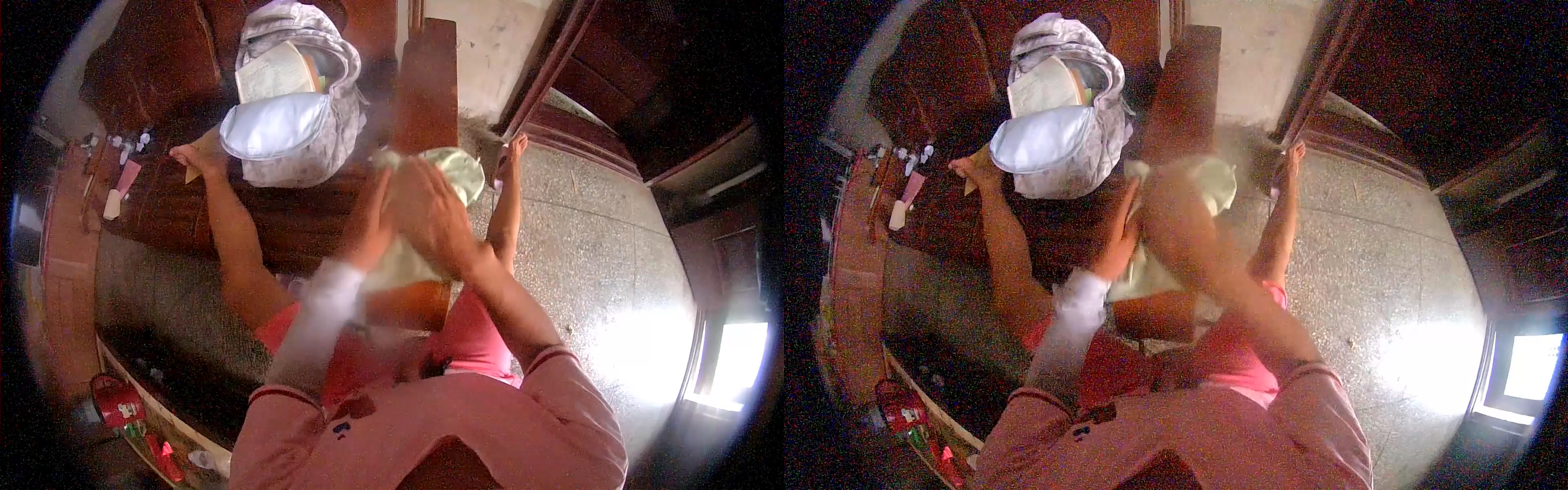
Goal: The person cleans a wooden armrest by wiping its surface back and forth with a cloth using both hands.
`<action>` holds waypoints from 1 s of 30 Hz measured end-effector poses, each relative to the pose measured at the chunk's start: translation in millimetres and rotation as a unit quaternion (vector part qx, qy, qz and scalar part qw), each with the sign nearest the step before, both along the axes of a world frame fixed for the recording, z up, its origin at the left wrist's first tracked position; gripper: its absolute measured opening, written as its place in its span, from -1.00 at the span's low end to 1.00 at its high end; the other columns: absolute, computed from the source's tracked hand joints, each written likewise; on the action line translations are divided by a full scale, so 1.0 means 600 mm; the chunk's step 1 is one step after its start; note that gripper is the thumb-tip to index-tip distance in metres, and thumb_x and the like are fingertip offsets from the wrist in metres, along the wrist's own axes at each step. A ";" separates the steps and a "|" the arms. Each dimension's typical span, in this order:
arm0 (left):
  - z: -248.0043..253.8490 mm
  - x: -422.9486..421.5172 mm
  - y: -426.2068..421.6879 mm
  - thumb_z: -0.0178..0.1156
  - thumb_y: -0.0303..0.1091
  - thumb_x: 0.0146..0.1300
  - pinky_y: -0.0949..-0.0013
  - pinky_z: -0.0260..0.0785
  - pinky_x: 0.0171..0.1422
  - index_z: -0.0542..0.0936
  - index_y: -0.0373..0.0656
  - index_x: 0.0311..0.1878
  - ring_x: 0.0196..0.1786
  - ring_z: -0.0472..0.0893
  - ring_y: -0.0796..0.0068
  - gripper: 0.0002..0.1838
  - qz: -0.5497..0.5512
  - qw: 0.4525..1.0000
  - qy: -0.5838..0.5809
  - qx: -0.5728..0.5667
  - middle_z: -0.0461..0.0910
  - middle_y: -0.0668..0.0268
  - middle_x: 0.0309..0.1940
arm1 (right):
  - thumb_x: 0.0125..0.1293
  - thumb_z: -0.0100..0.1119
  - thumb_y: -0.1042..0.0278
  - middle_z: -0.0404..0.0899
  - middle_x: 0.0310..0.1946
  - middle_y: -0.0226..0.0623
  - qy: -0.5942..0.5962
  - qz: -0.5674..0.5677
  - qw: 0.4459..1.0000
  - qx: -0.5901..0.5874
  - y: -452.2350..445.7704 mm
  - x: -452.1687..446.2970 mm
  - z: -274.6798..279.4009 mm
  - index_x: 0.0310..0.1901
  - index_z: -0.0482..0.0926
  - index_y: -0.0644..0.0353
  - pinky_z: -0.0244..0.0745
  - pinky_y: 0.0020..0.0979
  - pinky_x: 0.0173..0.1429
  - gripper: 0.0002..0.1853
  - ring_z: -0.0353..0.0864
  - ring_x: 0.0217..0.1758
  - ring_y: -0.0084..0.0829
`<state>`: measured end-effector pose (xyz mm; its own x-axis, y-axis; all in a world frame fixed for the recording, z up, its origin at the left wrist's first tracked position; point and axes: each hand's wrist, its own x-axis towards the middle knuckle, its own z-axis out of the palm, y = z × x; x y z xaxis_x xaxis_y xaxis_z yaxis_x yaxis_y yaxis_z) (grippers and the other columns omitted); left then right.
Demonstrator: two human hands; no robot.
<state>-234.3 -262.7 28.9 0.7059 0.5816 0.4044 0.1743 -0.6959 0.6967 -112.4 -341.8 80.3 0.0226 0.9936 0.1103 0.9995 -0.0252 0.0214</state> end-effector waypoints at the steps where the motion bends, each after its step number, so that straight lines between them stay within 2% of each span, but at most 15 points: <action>1: 0.011 -0.020 -0.029 -0.07 -0.69 0.06 0.25 -0.03 0.38 0.11 -0.19 0.30 0.31 0.18 0.12 -0.34 0.015 1.000 -0.002 -0.010 0.19 0.06 0.26 | 0.06 -0.07 0.37 0.20 0.18 0.12 0.016 -0.008 1.000 -0.016 -0.023 -0.020 0.020 0.08 0.30 0.42 -0.07 -0.16 0.39 -0.49 0.11 0.31 -0.04; 3: 0.008 -0.056 -0.083 -0.09 -0.73 0.04 0.27 -0.09 0.40 0.09 -0.22 0.31 0.35 0.10 0.19 -0.32 0.014 0.996 -0.053 -0.074 0.13 0.12 0.29 | 0.06 -0.07 0.35 0.22 0.17 0.07 0.060 0.006 0.998 0.023 -0.067 -0.055 0.016 0.07 0.32 0.40 -0.03 -0.14 0.36 -0.49 0.13 0.30 -0.06; 4: 0.019 -0.070 -0.104 0.06 -0.53 0.10 0.15 0.00 0.36 0.12 -0.33 0.27 0.32 0.14 0.04 -0.37 0.032 0.997 -0.070 -0.009 0.13 -0.03 0.26 | 0.06 -0.07 0.33 0.23 0.16 0.03 0.086 0.029 0.993 0.078 -0.089 -0.070 -0.009 0.07 0.33 0.39 0.01 -0.13 0.33 -0.50 0.15 0.28 -0.08; 5: -0.024 -0.091 -0.138 -0.15 -0.67 0.11 0.28 -0.12 0.41 0.08 -0.27 0.31 0.37 0.03 0.18 -0.38 0.039 0.992 -0.073 -0.091 0.05 0.12 0.33 | 0.05 -0.07 0.32 0.25 0.16 -0.01 0.111 0.050 0.983 0.134 -0.109 -0.083 -0.025 0.06 0.34 0.38 0.05 -0.13 0.31 -0.50 0.18 0.26 -0.10; 6: -0.034 -0.099 -0.158 -0.16 -0.45 0.32 0.39 0.10 0.32 0.12 -0.35 0.25 0.26 0.24 0.38 -0.55 0.056 0.973 0.150 0.166 0.17 0.13 0.26 | 0.06 -0.07 0.31 0.20 0.19 -0.02 0.123 0.057 0.984 0.117 -0.131 -0.098 -0.031 0.07 0.32 0.38 0.00 -0.13 0.33 -0.49 0.13 0.29 -0.11; 7: -0.035 -0.113 -0.190 -0.17 -0.37 0.31 0.31 0.05 0.36 0.12 -0.35 0.26 0.29 0.19 0.27 -0.52 0.037 0.995 0.079 -0.048 0.13 0.10 0.27 | 0.06 -0.07 0.30 0.16 0.22 -0.03 0.135 0.064 0.984 0.100 -0.151 -0.110 -0.038 0.09 0.31 0.37 -0.05 -0.14 0.36 -0.47 0.08 0.32 -0.12; 8: -0.036 -0.128 -0.223 -0.19 -0.29 0.30 0.22 -0.01 0.39 0.11 -0.36 0.26 0.32 0.14 0.16 -0.49 0.045 0.967 -0.021 -0.249 0.10 0.07 0.29 | 0.06 -0.07 0.28 0.12 0.25 -0.04 0.147 0.072 0.983 0.084 -0.166 -0.119 -0.043 0.10 0.30 0.36 -0.11 -0.15 0.39 -0.46 0.04 0.35 -0.13; 9: -0.036 -0.148 -0.236 -0.19 -0.23 0.30 0.21 0.00 0.39 0.13 -0.37 0.25 0.30 0.17 0.15 -0.47 0.080 0.992 0.057 -0.082 0.12 0.06 0.27 | 0.04 -0.03 0.24 0.10 0.27 -0.05 0.157 0.072 0.983 0.056 -0.182 -0.124 -0.042 0.12 0.29 0.33 -0.14 -0.11 0.39 -0.43 0.00 0.37 -0.12; 11: -0.042 -0.161 -0.237 -0.15 -0.21 0.27 0.19 0.02 0.36 0.17 -0.37 0.20 0.26 0.22 0.14 -0.48 0.100 0.983 0.123 0.097 0.18 0.04 0.23 | 0.00 0.03 0.16 0.05 0.29 -0.08 0.177 0.073 0.982 -0.003 -0.213 -0.129 -0.040 0.16 0.26 0.27 -0.21 -0.04 0.39 -0.35 -0.06 0.39 -0.12; 14: -0.069 -0.169 -0.228 -0.04 -0.28 0.20 0.16 0.07 0.30 0.26 -0.32 0.09 0.21 0.26 0.13 -0.56 0.063 0.985 0.098 0.125 0.27 0.04 0.13 | -0.02 0.04 0.16 0.05 0.31 -0.18 0.204 0.071 0.976 0.019 -0.240 -0.129 -0.067 0.15 0.28 0.23 -0.22 -0.03 0.38 -0.37 -0.08 0.41 -0.19; 15: -0.075 -0.168 -0.228 0.00 -0.31 0.17 0.15 0.08 0.27 0.29 -0.30 0.06 0.19 0.28 0.13 -0.59 0.049 0.986 0.090 0.134 0.29 0.04 0.10 | 0.02 0.00 0.19 0.06 0.31 -0.20 0.271 0.051 0.961 -0.012 -0.244 -0.126 -0.062 0.14 0.30 0.21 -0.24 -0.01 0.38 -0.41 -0.07 0.41 -0.24; 19: -0.032 -0.140 -0.213 0.05 -0.35 0.14 -0.07 0.04 0.23 0.32 -0.30 -0.01 0.16 0.28 0.00 -0.64 0.030 0.976 0.004 0.214 0.33 0.00 0.04 | 0.02 -0.02 0.26 0.19 0.24 -0.20 0.208 0.049 0.974 0.075 -0.237 -0.101 -0.075 0.11 0.33 0.18 -0.08 -0.02 0.35 -0.47 0.17 0.30 -0.22; 23: 0.003 -0.122 -0.173 0.03 -0.06 0.15 -0.18 -0.25 0.35 0.34 -0.26 0.17 0.30 0.07 -0.14 -0.41 -0.005 0.976 0.092 0.198 0.18 -0.04 0.20 | 0.05 -0.07 0.33 0.16 0.24 -0.08 0.281 0.034 0.952 0.120 -0.212 -0.084 -0.074 0.11 0.31 0.29 -0.06 0.02 0.34 -0.48 0.08 0.33 -0.08; 25: 0.026 -0.106 -0.159 0.04 -0.10 0.14 -0.18 -0.27 0.35 0.29 -0.24 0.21 0.31 0.06 -0.13 -0.39 -0.012 0.975 0.155 0.157 0.17 -0.06 0.21 | 0.05 -0.08 0.42 0.14 0.22 0.03 0.314 0.032 0.937 0.152 -0.195 -0.072 -0.073 0.08 0.30 0.38 0.01 -0.02 0.32 -0.51 0.06 0.32 0.00; 30: 0.040 -0.084 -0.152 0.04 -0.15 0.13 -0.17 -0.27 0.35 0.21 -0.26 0.25 0.31 0.06 -0.11 -0.36 -0.013 0.982 0.149 0.117 0.15 -0.08 0.21 | 0.01 0.00 0.46 0.16 0.20 0.05 0.329 0.022 0.929 0.171 -0.174 -0.053 -0.065 0.05 0.31 0.38 0.01 -0.06 0.34 -0.51 0.09 0.30 0.03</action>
